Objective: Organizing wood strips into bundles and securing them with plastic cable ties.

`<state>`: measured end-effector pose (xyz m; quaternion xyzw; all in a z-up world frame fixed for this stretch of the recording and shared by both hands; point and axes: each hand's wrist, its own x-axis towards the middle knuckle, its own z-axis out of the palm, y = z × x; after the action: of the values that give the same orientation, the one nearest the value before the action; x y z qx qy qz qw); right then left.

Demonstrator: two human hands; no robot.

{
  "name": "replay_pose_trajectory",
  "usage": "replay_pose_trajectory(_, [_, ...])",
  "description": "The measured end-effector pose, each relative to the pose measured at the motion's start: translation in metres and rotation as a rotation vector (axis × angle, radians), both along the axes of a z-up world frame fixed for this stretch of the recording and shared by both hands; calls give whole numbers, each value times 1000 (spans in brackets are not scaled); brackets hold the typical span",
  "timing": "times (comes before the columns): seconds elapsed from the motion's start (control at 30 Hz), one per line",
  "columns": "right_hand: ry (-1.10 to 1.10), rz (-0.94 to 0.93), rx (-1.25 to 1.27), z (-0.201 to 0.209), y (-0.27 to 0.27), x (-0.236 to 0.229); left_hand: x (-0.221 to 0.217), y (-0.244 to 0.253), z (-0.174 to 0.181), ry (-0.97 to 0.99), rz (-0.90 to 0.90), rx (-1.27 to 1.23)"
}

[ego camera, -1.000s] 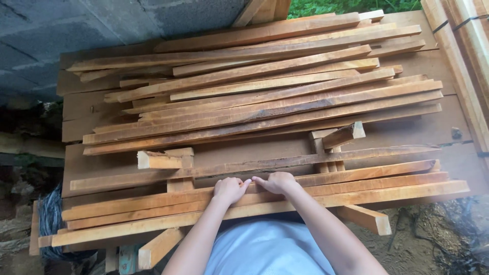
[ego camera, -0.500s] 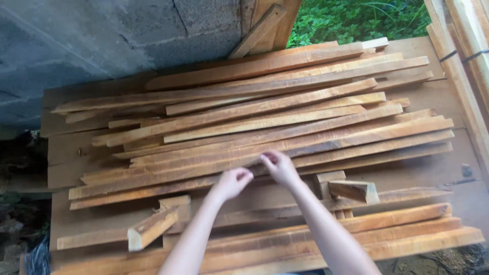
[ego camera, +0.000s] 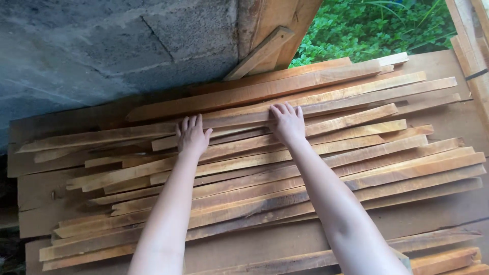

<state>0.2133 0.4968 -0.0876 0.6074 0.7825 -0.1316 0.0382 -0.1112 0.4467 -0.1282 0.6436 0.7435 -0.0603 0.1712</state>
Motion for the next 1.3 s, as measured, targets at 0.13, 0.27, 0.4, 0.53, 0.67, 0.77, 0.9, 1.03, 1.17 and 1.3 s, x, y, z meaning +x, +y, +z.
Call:
replay_pose_trajectory(0.13, [-65,80,140,-26,-2,18,3,-14,-3,92,-20,117])
replay_pose_trajectory(0.27, [-142,242,193,10,-10,28,-16,-32,10,155,-231,201])
replay_pose_trajectory(0.4, [28,333,236,99,-50,41,-25,-69,92,-112,-300,128])
replay_pose_trajectory(0.53, [50,305,109,185,-106,49,1,-128,194,-261,-283,101])
replay_pose_trajectory(0.67, [101,81,-243,247,-169,61,28,-200,275,-311,-173,-85])
replay_pose_trajectory(0.77, [92,-29,-366,297,-227,64,44,-255,317,-336,-128,-125])
replay_pose_trajectory(0.9, [166,-15,-278,323,-300,80,64,-321,348,-319,-175,-57])
replay_pose_trajectory(1.03, [159,-36,-293,297,-359,100,70,-383,341,-318,-170,-61])
replay_pose_trajectory(1.17, [169,37,-304,259,-408,107,77,-431,312,-335,-127,-206])
replay_pose_trajectory(1.3, [166,41,-294,173,-442,114,74,-466,226,-358,-110,-207])
